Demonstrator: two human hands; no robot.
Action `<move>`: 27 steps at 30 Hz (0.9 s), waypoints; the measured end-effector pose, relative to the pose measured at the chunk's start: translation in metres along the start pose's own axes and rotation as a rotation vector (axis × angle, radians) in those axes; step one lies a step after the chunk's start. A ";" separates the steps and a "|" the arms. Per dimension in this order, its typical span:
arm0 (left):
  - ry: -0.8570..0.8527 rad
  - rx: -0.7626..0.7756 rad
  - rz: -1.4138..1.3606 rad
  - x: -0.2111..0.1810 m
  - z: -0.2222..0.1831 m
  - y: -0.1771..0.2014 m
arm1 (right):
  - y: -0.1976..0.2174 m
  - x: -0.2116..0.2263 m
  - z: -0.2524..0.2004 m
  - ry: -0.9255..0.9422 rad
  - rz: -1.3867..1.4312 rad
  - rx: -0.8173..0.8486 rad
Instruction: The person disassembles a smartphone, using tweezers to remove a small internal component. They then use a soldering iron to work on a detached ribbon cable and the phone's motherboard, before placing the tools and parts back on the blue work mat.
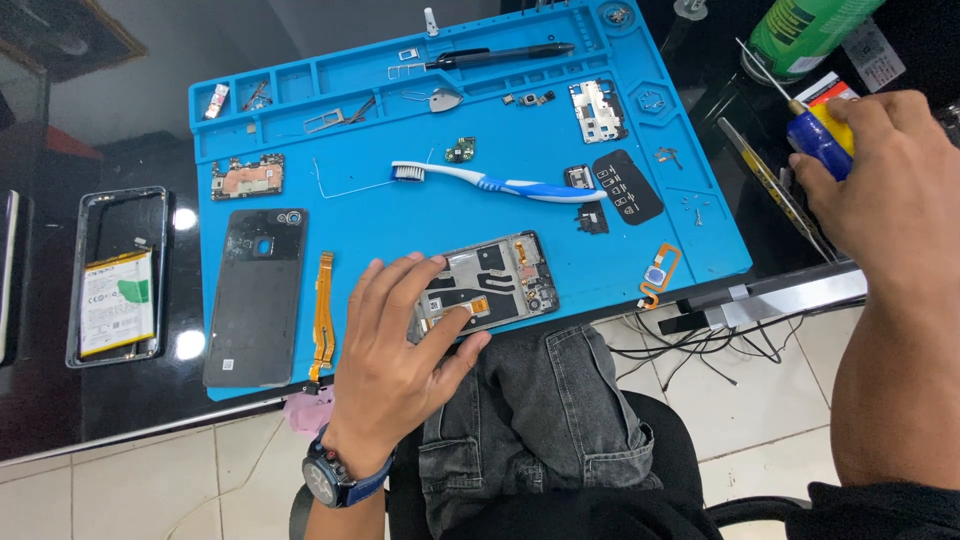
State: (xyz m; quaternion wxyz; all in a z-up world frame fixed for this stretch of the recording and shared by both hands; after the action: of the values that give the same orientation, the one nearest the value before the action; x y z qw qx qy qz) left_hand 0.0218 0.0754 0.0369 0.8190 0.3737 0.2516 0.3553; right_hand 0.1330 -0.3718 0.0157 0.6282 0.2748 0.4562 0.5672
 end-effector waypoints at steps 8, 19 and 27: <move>0.061 -0.026 -0.028 0.002 -0.002 -0.003 | 0.018 0.011 -0.008 0.007 0.002 -0.099; 0.120 -0.103 -0.144 0.004 -0.007 0.001 | 0.121 0.166 -0.034 0.520 0.759 -0.081; 0.238 -0.129 -0.365 0.013 -0.007 0.015 | 0.130 0.231 -0.018 0.707 0.661 -0.119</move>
State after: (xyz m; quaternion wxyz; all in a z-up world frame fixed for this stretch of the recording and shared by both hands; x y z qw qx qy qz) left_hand 0.0193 0.0954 0.0423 0.8566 0.2242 0.3866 0.2580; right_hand 0.0429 -0.1260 0.0600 0.2356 0.1592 0.4965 0.8201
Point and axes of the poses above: each hand's wrist, its own z-axis towards the middle knuckle, its own y-axis out of the back of the hand, x = y × z, the point moved 3 cm from there along z, towards the middle knuckle, and after that the axes turned 1 degree about y, right-handed, at the moved point
